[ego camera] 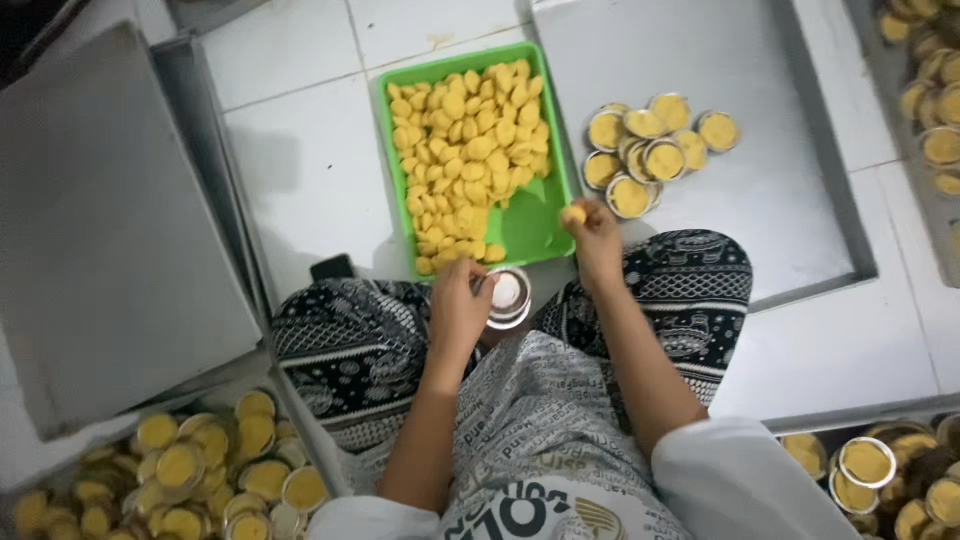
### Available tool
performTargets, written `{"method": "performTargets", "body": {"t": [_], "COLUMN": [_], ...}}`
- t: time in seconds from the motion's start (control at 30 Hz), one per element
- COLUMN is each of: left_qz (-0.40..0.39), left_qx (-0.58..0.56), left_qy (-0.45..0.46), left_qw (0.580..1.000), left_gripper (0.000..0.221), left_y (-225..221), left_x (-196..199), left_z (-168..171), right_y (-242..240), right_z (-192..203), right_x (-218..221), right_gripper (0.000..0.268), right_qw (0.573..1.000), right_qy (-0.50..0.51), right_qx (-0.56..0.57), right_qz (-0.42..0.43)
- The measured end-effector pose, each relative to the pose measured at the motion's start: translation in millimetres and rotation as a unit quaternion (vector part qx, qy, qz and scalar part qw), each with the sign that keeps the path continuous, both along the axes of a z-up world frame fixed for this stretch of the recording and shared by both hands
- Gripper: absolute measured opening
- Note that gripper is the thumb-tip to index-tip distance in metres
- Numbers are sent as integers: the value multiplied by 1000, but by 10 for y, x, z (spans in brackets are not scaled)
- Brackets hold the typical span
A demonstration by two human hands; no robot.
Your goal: The person sits on the floor and repeatedly picks yellow snack pieces from a green tray, places them into small round containers, and sets the filled containers onto a nearby metal tray. The process continues with consistent hand movements and placement of filled containers.
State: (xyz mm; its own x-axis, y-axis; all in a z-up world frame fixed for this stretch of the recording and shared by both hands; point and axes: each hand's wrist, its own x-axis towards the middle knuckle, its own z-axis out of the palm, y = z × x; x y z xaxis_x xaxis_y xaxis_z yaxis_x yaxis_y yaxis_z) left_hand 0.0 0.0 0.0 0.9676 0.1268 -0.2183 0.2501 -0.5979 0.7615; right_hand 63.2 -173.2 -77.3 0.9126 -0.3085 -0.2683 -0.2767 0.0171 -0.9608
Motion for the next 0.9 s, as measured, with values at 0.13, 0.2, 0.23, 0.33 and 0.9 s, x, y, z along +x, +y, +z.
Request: {"method": "performTargets", "body": {"t": [0.13, 0.2, 0.23, 0.33, 0.9], "left_qz": [36, 35, 36, 20, 9], "left_qx": [-1, 5, 4, 36, -137], "left_qy": [-27, -15, -14, -14, 159], "left_qw": [999, 999, 999, 999, 978], "left_gripper": [12, 11, 11, 13, 39], "left_y": [35, 45, 44, 35, -90], "left_x": [-4, -35, -52, -78, -154], "left_z": [-49, -71, -54, -64, -538], "right_y": [234, 296, 336, 405, 667], "right_z": [433, 376, 371, 354, 391], "right_x": [-311, -415, -442, -485, -703], "right_gripper": [29, 33, 33, 29, 19], "right_qw": [998, 989, 989, 983, 972], "right_qy": [4, -57, -56, -74, 49], "right_qx": [40, 96, 95, 98, 230], "right_qz": [54, 96, 97, 139, 9]}}
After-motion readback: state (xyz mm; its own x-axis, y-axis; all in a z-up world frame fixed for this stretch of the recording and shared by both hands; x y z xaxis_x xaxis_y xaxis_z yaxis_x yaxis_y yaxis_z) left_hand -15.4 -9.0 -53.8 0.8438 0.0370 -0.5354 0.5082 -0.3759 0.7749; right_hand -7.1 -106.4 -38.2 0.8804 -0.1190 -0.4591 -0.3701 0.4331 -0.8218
